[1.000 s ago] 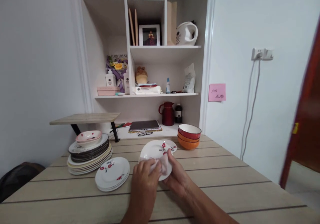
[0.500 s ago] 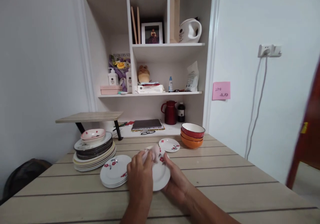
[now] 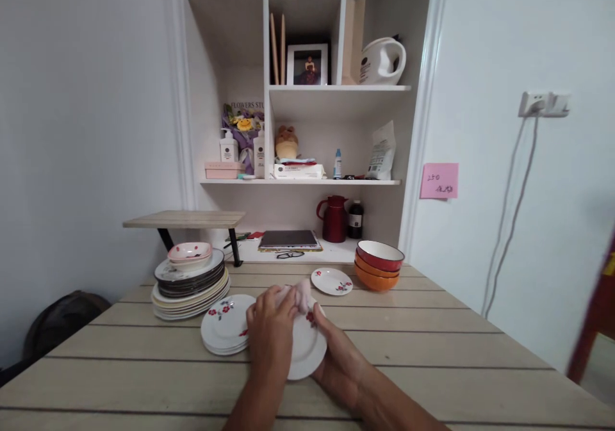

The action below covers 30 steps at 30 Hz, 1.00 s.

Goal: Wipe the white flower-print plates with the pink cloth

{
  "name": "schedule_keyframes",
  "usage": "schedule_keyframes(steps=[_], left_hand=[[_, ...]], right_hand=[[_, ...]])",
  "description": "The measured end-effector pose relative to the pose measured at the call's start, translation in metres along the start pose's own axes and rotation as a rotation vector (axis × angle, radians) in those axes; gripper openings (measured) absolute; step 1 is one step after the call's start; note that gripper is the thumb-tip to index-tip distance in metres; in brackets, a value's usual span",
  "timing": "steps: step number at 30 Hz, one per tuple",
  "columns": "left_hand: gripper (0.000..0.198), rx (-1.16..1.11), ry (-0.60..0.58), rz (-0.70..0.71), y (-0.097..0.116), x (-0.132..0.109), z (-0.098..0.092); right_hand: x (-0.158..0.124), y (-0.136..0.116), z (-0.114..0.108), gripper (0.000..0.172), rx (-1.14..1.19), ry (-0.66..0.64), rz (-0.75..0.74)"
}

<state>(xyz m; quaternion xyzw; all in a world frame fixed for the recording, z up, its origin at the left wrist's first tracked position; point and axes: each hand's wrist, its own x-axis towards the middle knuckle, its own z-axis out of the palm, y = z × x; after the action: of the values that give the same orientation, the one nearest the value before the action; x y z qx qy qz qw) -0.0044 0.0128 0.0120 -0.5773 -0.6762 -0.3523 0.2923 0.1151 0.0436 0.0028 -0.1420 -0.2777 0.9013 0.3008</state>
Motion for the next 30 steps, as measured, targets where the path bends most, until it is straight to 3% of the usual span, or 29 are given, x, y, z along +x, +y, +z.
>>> schedule_keyframes(steps=[3, 7, 12, 15, 19, 22, 26, 30], left_hand=[[0.033, 0.050, -0.029, -0.019, -0.001, -0.001, -0.002], [0.031, -0.017, -0.014, 0.177, 0.019, -0.015, 0.000], [0.041, -0.153, 0.104, 0.325, 0.036, -0.024, 0.007], [0.042, -0.153, 0.079, 0.300, 0.026, -0.016, 0.008], [0.044, -0.031, 0.035, 0.088, 0.010, -0.003, 0.006], [0.037, 0.028, 0.047, 0.026, 0.007, -0.002, 0.004], [0.038, -0.043, 0.054, 0.108, 0.016, -0.011, 0.002], [0.044, -0.217, 0.029, 0.262, 0.028, -0.018, 0.003]], right_hand=[[0.002, -0.010, -0.003, 0.046, 0.027, 0.036, -0.075], [0.000, -0.038, -0.012, 0.048, 0.050, 0.002, -0.198], [-0.006, -0.037, -0.006, 0.053, 0.130, -0.071, -0.049], [-0.003, -0.020, 0.002, 0.050, 0.178, -0.097, -0.010], [0.002, -0.004, 0.009, 0.046, 0.161, -0.028, -0.007], [0.003, -0.004, 0.011, 0.046, 0.169, -0.024, -0.049], [-0.002, -0.022, 0.007, 0.047, 0.161, 0.003, -0.117], [-0.006, -0.036, 0.000, 0.050, 0.167, -0.048, -0.142]])
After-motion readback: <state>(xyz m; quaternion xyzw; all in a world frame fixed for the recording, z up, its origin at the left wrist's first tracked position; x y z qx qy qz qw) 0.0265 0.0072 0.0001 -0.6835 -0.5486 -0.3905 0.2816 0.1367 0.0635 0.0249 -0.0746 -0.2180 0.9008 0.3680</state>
